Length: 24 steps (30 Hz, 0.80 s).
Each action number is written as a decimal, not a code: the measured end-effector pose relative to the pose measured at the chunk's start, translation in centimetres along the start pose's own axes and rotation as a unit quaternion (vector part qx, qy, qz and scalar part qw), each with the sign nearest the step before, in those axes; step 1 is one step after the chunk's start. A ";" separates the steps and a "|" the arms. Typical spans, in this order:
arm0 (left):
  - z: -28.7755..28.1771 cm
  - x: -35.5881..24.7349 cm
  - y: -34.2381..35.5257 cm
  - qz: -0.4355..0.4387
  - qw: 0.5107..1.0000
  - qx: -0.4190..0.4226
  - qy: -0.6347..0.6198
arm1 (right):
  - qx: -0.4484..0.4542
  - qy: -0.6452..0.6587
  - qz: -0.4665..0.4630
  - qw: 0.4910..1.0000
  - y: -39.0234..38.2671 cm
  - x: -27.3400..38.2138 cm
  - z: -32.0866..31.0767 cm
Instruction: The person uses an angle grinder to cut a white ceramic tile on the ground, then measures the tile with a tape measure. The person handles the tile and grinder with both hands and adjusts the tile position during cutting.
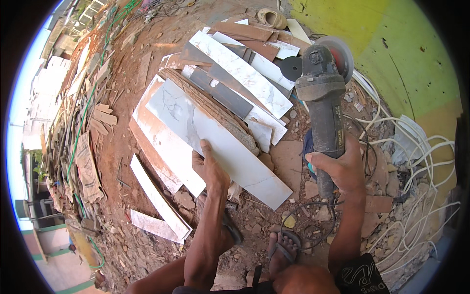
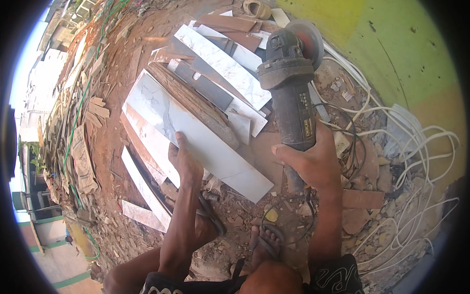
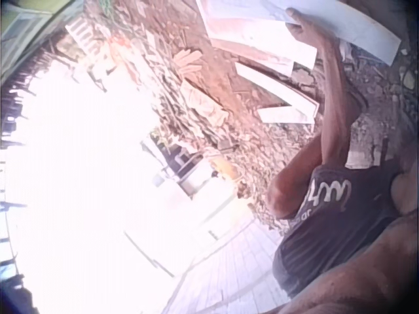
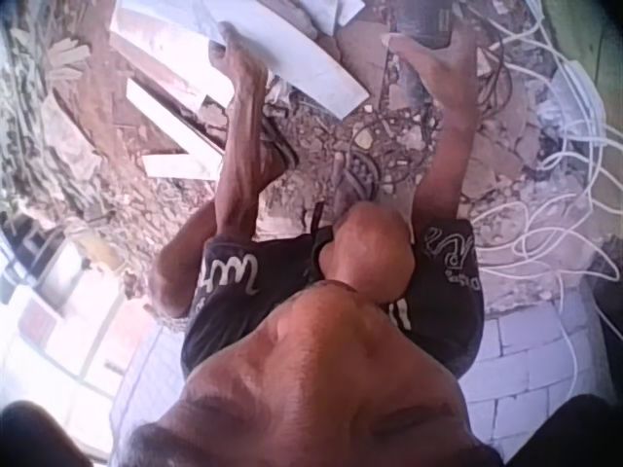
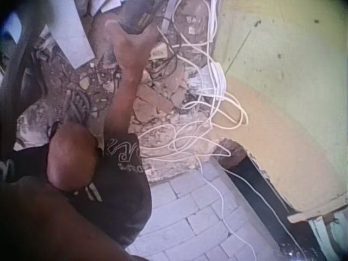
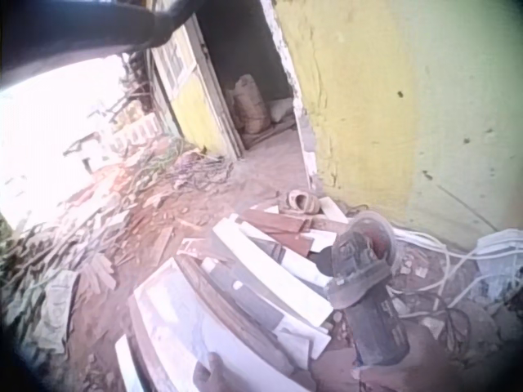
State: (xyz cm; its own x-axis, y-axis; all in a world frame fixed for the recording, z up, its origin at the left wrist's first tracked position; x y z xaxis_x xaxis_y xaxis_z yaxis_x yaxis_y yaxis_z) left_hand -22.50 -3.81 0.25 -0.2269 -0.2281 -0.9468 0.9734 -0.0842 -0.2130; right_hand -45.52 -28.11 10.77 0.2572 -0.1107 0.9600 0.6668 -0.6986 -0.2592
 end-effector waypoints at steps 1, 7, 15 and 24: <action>-0.3 0.5 -0.3 0.001 1.000 -0.018 -0.019 | 0.010 -0.004 -0.007 1.000 0.1 0.0 0.7; -1.7 3.0 -2.6 0.037 0.988 -0.060 0.138 | 0.065 -0.003 -0.009 0.998 1.4 -0.3 4.8; -1.4 3.9 -5.0 0.120 0.895 -0.103 0.416 | 0.100 -0.063 -0.033 0.992 3.9 -1.5 9.9; -0.7 4.8 -8.6 0.169 0.867 -0.110 0.455 | 0.119 -0.092 -0.042 0.988 5.2 -1.7 13.9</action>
State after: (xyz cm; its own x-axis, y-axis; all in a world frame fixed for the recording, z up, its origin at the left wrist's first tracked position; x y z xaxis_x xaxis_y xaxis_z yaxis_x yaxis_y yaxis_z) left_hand -31.97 -3.47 -2.68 0.0933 0.6656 -0.7405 0.9847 0.0485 0.1676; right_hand -32.71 -21.72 6.34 0.3021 0.0863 0.9494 0.8315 -0.5108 -0.2182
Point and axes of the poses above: each hand's wrist, its own y-axis towards the middle knuckle, its own z-axis out of the palm, x = y × z, the point moved 8 cm from there along y, towards the middle knuckle, and after that the axes turned 4 degrees about -y, right-handed, at the moved point
